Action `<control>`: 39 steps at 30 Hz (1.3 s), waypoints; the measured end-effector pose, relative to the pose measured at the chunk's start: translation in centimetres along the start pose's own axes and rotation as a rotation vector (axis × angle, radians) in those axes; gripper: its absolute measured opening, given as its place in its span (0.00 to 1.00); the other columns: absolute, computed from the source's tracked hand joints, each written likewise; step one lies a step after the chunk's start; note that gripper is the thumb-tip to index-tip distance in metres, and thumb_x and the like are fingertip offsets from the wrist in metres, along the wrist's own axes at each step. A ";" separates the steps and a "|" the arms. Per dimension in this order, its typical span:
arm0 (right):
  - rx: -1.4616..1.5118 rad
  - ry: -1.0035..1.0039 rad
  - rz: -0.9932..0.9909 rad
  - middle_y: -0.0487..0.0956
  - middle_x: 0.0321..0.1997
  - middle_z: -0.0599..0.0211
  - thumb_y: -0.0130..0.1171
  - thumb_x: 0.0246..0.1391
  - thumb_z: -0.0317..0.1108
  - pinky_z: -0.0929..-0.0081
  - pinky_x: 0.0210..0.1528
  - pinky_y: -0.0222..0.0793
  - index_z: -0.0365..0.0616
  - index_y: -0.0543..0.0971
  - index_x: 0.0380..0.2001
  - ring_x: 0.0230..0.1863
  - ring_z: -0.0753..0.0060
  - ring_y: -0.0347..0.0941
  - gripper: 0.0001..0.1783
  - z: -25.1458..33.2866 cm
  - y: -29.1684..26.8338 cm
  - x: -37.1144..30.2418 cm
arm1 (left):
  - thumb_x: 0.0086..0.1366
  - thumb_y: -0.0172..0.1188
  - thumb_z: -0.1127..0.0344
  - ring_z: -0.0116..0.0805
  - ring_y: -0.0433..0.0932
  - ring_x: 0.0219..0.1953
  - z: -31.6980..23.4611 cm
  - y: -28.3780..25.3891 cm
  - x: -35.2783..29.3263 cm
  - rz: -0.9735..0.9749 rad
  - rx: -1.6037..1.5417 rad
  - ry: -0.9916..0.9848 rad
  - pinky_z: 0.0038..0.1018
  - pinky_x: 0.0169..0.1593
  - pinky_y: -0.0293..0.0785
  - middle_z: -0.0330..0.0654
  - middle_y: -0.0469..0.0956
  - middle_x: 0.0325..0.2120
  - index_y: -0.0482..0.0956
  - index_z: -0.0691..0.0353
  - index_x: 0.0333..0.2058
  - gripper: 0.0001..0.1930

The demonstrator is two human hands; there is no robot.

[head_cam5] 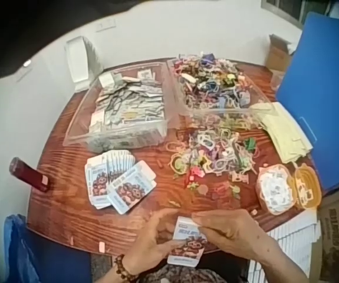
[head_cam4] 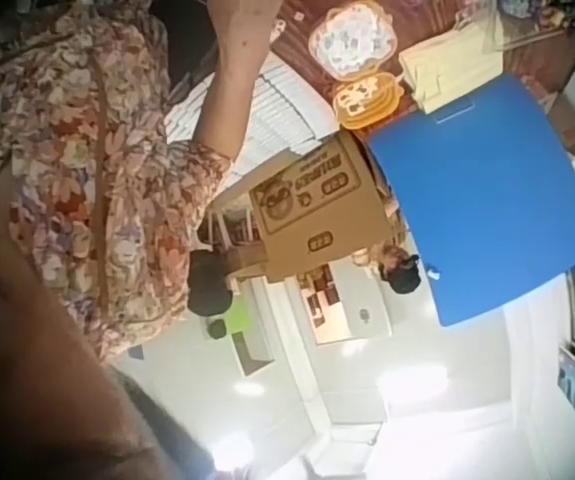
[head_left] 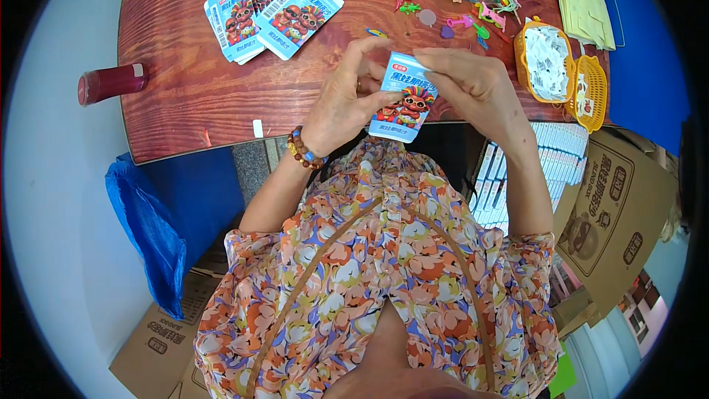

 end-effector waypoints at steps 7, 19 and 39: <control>-0.078 -0.090 -0.068 0.81 0.55 0.59 0.62 0.56 0.23 0.71 0.56 0.74 0.39 0.79 0.54 0.55 0.64 0.79 0.21 -0.7 1.1 -1.6 | 0.61 0.64 0.77 0.22 0.79 0.34 0.2 0.3 -0.2 0.065 -0.006 0.066 0.22 0.37 0.77 0.38 0.77 0.35 0.66 0.58 0.62 0.30; 0.133 -0.097 -0.050 0.83 0.50 0.61 0.63 0.55 0.22 0.74 0.53 0.75 0.37 0.83 0.47 0.52 0.70 0.79 0.15 -3.2 1.3 -1.4 | 0.63 0.62 0.78 0.20 0.79 0.36 1.2 0.6 0.0 0.117 -0.095 0.063 0.20 0.38 0.77 0.38 0.78 0.39 0.68 0.58 0.60 0.27; 0.639 0.370 -0.114 0.83 0.46 0.66 0.61 0.59 0.24 0.75 0.45 0.78 0.37 0.82 0.46 0.44 0.76 0.80 0.12 -6.6 2.0 -2.0 | 0.64 0.64 0.74 0.25 0.81 0.40 1.2 -0.9 0.6 -0.060 -0.321 -0.003 0.19 0.39 0.78 0.43 0.79 0.44 0.59 0.56 0.68 0.36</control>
Point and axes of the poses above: each hand's wrist, its own x-axis towards the middle knuckle, its own y-axis out of the palm, z = x × y, the point moved 3 cm from there along x, towards the middle knuckle
